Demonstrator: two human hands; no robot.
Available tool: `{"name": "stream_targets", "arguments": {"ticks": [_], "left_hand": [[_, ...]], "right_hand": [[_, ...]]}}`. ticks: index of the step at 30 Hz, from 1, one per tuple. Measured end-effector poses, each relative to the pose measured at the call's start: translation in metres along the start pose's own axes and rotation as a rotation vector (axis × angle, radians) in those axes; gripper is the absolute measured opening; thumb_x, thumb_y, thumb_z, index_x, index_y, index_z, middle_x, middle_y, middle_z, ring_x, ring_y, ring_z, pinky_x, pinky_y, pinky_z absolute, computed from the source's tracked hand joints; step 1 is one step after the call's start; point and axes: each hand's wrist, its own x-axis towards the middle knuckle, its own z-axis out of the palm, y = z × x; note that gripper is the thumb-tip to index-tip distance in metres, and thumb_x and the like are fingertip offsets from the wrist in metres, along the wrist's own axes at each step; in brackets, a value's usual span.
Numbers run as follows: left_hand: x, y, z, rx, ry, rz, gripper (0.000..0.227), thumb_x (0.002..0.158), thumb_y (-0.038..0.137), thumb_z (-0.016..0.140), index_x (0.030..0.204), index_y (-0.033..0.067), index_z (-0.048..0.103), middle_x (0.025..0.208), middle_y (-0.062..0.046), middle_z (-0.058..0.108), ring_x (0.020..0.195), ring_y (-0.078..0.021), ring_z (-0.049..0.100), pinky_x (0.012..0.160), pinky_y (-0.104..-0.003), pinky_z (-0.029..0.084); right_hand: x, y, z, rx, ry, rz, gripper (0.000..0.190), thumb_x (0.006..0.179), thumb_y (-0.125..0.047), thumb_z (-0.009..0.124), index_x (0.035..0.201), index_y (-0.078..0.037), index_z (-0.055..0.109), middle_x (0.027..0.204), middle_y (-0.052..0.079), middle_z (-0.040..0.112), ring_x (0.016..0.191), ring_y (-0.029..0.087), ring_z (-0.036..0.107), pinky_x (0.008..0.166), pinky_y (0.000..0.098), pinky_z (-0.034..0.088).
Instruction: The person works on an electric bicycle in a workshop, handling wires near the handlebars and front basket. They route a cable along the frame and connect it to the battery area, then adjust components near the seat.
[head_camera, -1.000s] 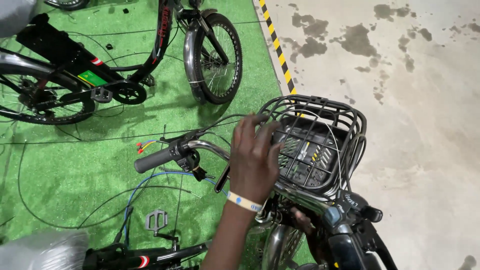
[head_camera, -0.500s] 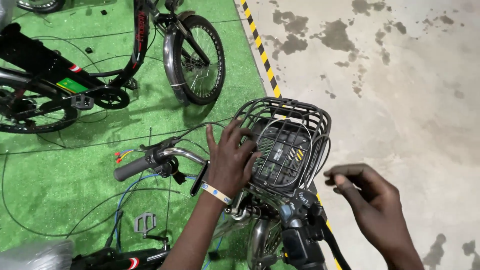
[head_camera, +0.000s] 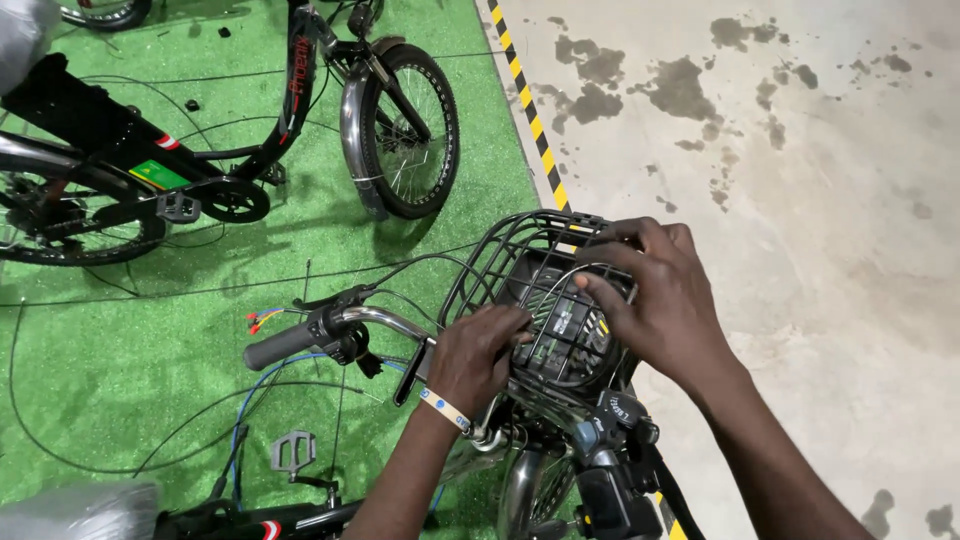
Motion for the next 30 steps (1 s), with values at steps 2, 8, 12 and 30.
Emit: {"name": "stream_targets", "arguments": {"ticks": [2, 8, 12, 30], "left_hand": [[-0.001, -0.004, 0.004, -0.006, 0.000, -0.038, 0.029, 0.088, 0.010, 0.056, 0.114, 0.0220, 0.061, 0.098, 0.000, 0.070, 0.099, -0.0277, 0.068, 0.092, -0.040, 0.051], [0.006, 0.009, -0.011, -0.124, -0.017, -0.205, 0.024, 0.084, 0.014, 0.065, 0.106, 0.0219, 0.068, 0.096, -0.003, 0.073, 0.097, -0.0335, 0.068, 0.085, -0.048, 0.054], [0.014, 0.024, -0.025, -0.118, -0.061, -0.238, 0.022, 0.085, 0.017, 0.067, 0.105, 0.0241, 0.070, 0.101, -0.005, 0.072, 0.102, -0.0335, 0.067, 0.086, -0.047, 0.054], [0.021, 0.040, -0.020, -0.090, -0.267, -0.368, 0.018, 0.087, 0.016, 0.063, 0.100, 0.0256, 0.070, 0.099, -0.004, 0.071, 0.103, -0.0343, 0.064, 0.089, -0.049, 0.053]], "right_hand": [[0.005, -0.002, 0.002, 0.379, -0.092, 0.089, 0.017, 0.080, -0.011, 0.072, 0.097, -0.010, 0.075, 0.079, 0.016, 0.066, 0.075, 0.037, 0.063, 0.070, 0.0448, 0.050], [0.003, -0.017, 0.011, 0.174, -0.193, 0.006, 0.010, 0.081, -0.014, 0.068, 0.089, -0.009, 0.073, 0.062, 0.011, 0.061, 0.057, 0.033, 0.060, 0.053, 0.0426, 0.047], [-0.010, -0.001, 0.045, 0.055, -0.278, -0.099, 0.010, 0.073, -0.011, 0.067, 0.082, -0.009, 0.067, 0.061, 0.007, 0.058, 0.057, 0.035, 0.060, 0.051, 0.0442, 0.047], [-0.022, -0.006, 0.031, 0.145, -0.398, 0.148, 0.009, 0.080, -0.018, 0.065, 0.083, -0.011, 0.068, 0.070, 0.014, 0.067, 0.069, 0.041, 0.067, 0.060, 0.0479, 0.052]]}}
